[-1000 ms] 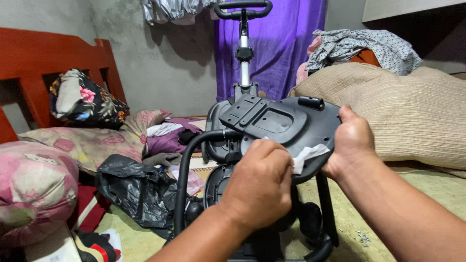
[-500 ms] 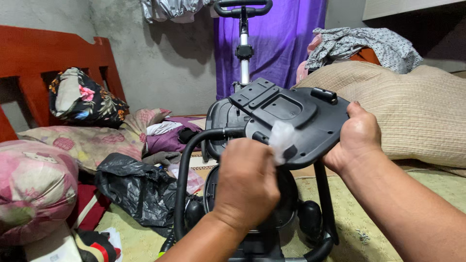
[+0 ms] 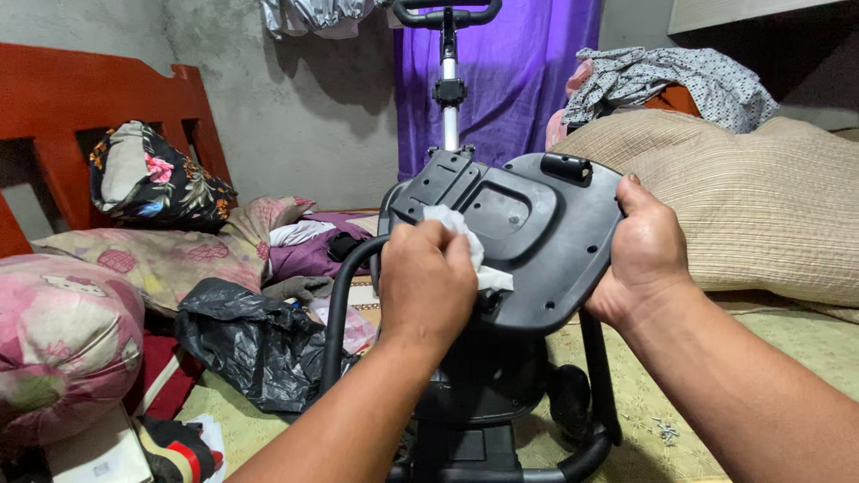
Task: The person wipes the seat plate of a stroller with a small plastic sheet, then uses a screwdriver to unscrew screws from the stroller seat while holding the frame steady on a bed. The person removes the screws from the seat mounting points one at a time.
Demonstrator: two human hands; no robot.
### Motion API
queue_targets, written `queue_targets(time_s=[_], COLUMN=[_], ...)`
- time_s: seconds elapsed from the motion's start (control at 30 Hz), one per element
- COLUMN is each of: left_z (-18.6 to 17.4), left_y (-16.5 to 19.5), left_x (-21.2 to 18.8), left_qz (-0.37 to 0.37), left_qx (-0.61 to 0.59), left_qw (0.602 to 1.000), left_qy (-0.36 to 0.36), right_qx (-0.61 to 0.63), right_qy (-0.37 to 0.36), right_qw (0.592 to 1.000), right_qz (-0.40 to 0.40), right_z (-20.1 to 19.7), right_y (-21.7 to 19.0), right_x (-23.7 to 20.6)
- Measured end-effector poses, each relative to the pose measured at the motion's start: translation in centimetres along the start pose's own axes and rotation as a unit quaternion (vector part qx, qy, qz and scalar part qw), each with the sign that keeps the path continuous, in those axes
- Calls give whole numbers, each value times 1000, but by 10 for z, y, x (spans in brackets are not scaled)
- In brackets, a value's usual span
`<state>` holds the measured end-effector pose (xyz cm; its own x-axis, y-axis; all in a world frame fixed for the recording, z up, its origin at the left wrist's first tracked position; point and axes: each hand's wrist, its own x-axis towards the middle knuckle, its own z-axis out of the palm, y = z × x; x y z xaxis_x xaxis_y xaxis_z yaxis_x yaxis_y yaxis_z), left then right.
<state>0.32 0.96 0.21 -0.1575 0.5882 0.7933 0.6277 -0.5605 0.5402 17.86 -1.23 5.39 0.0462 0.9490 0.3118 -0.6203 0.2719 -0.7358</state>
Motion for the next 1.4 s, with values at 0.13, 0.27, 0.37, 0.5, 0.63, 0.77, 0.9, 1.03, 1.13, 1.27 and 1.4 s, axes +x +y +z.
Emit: queue_targets(time_s=[0.13, 0.27, 0.37, 0.5, 0.63, 0.77, 0.9, 1.03, 1.13, 1.27, 1.4], left_z=[-3, -4, -7, -5, -3, -2, -8, -23, -37, -47, -45], left_y=[2, -3, -11, -14, -14, -22, -52, -102, -136, -152, -135], left_x=[-20, -10, 7, 16, 14, 18, 23, 15, -7, -19, -18], left_qz=[87, -91, -201, -62, -46, -176, -183, -245, -258, -277, -286], left_qx=[-30, -160, -224, -158, -231, -168, -68, 39, 108, 164, 150], left_qw=[996, 979, 948, 985, 969, 969, 981, 969, 960, 942, 941], left_qy=[8, -88, -99, -23, -71, -29, 2, -9, -30, -89, -101], right_qx=[-12, -6, -2, -20, -1, -7, 12, 21, -4, -27, 22], right_qy=[19, 5, 8, 76, 37, 18, 36, 54, 60, 37, 42], right_qw=[1000, 1000, 1000, 997, 999, 1000, 999, 998, 998, 998, 992], right_qz=[-2, -2, 5, 14, 5, 2, -3, -6, 10, 45, 120], right_z=[-2, -1, 4, 10, 8, 2, 0, 0, 1, 10, 20], right_y=[-5, -6, -2, -4, -7, -3, 1, 3, 6, 24, 56], right_x=[2, -1, -5, -10, -10, -4, -2, -5, -11, -15, -18])
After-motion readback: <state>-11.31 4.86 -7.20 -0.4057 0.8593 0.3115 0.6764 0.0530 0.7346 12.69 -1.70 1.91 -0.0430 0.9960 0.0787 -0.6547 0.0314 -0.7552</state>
